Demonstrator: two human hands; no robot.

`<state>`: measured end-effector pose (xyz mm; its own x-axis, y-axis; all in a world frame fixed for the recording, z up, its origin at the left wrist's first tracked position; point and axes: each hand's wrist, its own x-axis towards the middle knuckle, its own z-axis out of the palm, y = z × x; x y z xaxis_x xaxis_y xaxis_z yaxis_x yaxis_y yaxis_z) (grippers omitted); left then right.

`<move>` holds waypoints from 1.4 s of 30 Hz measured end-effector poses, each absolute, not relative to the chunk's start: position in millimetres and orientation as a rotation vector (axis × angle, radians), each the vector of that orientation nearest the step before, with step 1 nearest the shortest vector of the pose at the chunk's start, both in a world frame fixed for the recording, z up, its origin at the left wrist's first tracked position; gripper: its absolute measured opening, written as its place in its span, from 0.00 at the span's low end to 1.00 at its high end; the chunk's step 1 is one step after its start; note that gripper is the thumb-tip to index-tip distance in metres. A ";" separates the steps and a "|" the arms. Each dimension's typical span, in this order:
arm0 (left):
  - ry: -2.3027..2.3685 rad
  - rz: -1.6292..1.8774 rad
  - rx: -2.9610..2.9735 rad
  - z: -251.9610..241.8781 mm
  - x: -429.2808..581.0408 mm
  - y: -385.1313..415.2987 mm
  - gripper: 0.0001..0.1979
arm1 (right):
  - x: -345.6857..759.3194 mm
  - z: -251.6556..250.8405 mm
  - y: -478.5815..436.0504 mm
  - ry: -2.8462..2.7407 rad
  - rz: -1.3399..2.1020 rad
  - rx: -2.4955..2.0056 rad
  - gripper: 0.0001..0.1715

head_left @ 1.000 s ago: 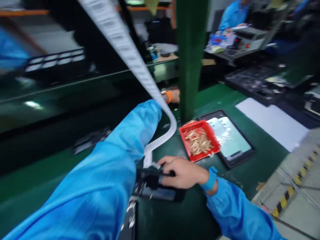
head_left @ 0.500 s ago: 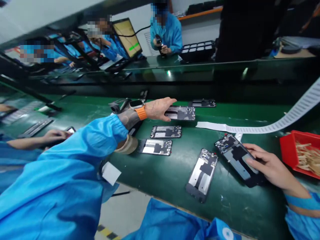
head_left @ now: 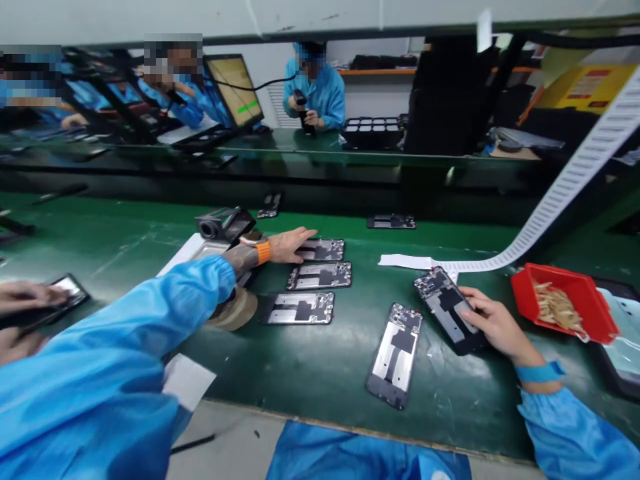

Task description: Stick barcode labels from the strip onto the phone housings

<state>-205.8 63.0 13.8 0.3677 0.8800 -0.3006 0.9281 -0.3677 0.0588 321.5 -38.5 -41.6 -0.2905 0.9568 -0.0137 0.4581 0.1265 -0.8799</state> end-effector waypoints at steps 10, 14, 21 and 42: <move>1.643 -0.364 2.517 47.5 -86.9 171.1 0.42 | 315.1 -39.7 -34.3 -1.884 0.966 -1.058 0.29; 1.573 -0.270 2.595 26.9 15.8 218.2 0.44 | 323.3 -44.5 -28.4 -1.844 0.820 -1.038 0.31; 1.440 -0.338 2.595 17.2 63.8 241.1 0.35 | 327.1 -55.3 -13.1 -1.816 0.864 -1.066 0.29; 1.102 -0.253 2.870 120.8 -85.4 -83.2 0.30 | 339.4 -64.8 -27.9 -1.734 1.001 -1.371 0.27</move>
